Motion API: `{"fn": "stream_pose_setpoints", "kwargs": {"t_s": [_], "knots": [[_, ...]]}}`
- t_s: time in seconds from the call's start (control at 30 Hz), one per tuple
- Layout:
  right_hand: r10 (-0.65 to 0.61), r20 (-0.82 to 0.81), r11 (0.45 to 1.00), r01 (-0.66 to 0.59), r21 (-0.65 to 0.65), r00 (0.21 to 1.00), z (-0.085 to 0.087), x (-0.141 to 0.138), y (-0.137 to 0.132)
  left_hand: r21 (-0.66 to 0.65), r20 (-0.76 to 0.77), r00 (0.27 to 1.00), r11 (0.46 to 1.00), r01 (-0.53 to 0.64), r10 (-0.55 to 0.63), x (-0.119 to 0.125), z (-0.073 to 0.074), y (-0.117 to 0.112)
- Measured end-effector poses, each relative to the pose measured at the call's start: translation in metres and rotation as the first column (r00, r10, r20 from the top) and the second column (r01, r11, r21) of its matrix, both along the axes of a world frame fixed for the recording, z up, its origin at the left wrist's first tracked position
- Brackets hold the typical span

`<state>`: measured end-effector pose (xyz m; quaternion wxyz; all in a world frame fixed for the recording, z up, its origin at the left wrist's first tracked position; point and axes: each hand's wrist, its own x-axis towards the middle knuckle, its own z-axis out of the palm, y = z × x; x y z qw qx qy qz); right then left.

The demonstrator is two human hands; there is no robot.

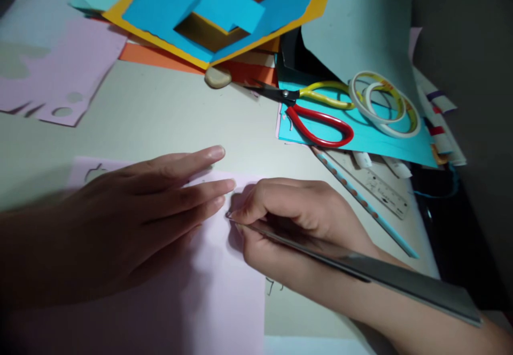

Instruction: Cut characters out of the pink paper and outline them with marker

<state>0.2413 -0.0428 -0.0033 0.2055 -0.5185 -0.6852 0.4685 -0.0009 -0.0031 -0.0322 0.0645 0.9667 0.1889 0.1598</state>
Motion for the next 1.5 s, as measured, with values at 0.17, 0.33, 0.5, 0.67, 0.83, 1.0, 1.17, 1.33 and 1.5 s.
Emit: {"fn": "stream_pose_setpoints", "kwargs": {"t_s": [0.17,0.33,0.5,0.67,0.83,1.0,1.17,1.33,1.5], "knots": [[-0.183,0.039,0.983,0.183,0.006,0.982,0.002,-0.009,0.000,-0.004,-0.025,1.000,1.000,0.019,-0.019,-0.003,0.000,-0.001],[-0.268,0.002,0.963,0.268,0.029,0.963,0.000,-0.013,0.001,-0.002,-0.018,1.000,1.000,0.022,-0.022,-0.003,0.000,0.000],[-0.104,0.059,0.991,0.099,0.085,0.993,0.003,-0.013,0.000,-0.004,-0.017,1.000,1.000,0.011,-0.011,-0.002,0.001,-0.001],[-0.056,0.084,0.988,0.043,0.151,0.995,0.003,-0.012,0.001,-0.029,-0.010,1.000,0.999,0.023,-0.023,-0.002,0.000,-0.002],[-0.045,0.077,0.987,0.032,0.157,0.996,0.001,-0.009,-0.001,-0.052,0.000,1.000,0.998,0.027,-0.027,-0.001,0.000,-0.001],[-0.011,0.054,0.985,0.002,0.171,0.998,0.000,-0.009,-0.002,-0.055,-0.021,1.000,0.998,0.015,-0.016,0.000,0.002,-0.001],[-0.059,0.054,0.984,0.049,0.172,0.997,0.001,-0.010,-0.005,-0.053,-0.021,1.000,0.999,0.011,-0.012,0.001,0.001,-0.001],[-0.071,0.047,0.985,0.062,0.158,0.996,0.004,-0.015,-0.002,-0.053,-0.019,1.000,0.999,0.010,-0.011,0.001,-0.001,-0.001],[-0.062,0.050,0.986,0.054,0.156,0.997,0.003,-0.014,-0.002,-0.056,-0.021,1.000,0.998,0.016,-0.017,0.000,0.001,0.000]]}}
